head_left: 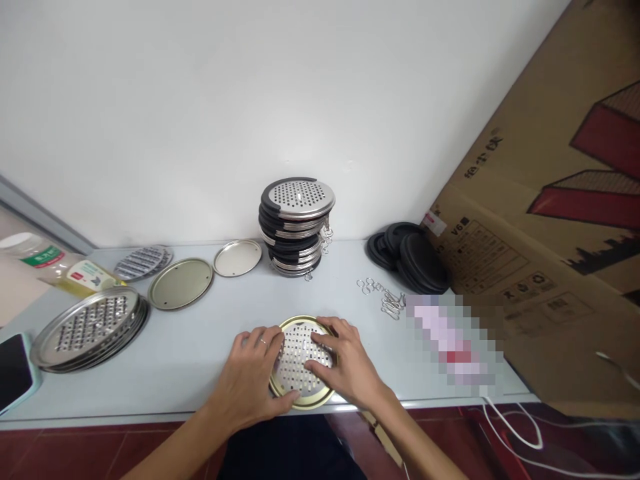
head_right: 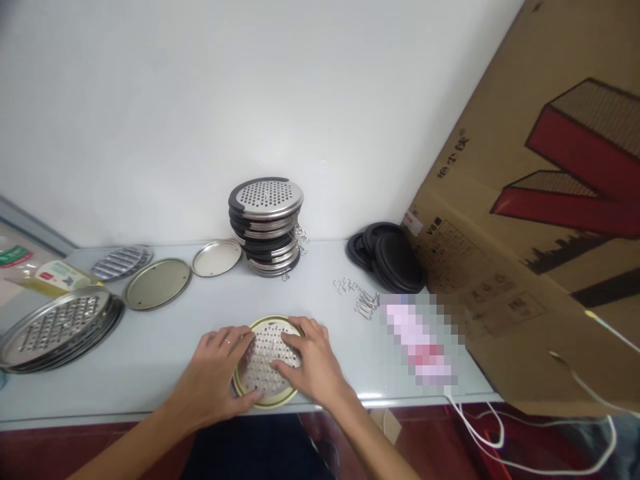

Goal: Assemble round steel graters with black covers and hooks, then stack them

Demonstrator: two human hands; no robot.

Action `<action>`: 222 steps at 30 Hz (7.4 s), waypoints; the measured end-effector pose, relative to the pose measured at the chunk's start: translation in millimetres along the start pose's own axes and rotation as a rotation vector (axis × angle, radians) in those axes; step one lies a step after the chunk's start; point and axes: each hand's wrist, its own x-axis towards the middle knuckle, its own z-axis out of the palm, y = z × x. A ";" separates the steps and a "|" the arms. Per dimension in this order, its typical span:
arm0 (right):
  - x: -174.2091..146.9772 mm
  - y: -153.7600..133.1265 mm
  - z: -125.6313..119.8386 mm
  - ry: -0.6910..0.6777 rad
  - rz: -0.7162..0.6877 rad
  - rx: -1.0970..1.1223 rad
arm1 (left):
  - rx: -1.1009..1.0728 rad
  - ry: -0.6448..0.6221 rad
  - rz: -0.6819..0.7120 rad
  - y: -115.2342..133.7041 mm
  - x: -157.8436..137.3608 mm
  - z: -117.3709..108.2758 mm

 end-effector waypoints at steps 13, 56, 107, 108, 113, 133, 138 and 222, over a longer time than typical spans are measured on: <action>0.6 -1.0 0.2 0.028 0.039 0.056 | -0.019 0.058 0.071 -6.3 4.3 -7.4; -25.1 -7.5 -1.0 -0.058 -0.064 -0.210 | -0.309 -0.017 0.186 1.0 63.6 7.4; -27.6 -11.6 5.0 0.083 -0.023 -0.241 | -0.232 -0.013 -0.146 36.2 43.4 13.0; -27.4 -11.6 5.0 0.082 -0.023 -0.238 | -0.233 -0.012 -0.147 36.2 43.6 13.2; -26.6 -12.6 3.7 0.073 -0.017 -0.230 | -0.245 -0.053 -0.157 35.3 45.9 10.6; -27.0 -13.1 1.5 0.060 -0.015 -0.230 | -0.269 -0.247 -0.192 27.5 60.6 -5.2; -25.6 -13.1 1.8 0.063 -0.009 -0.223 | -0.258 -0.190 -0.184 33.3 56.1 -0.8; -29.3 -9.2 6.5 0.096 0.004 -0.211 | 0.463 0.255 -0.694 -165.4 -105.9 -80.2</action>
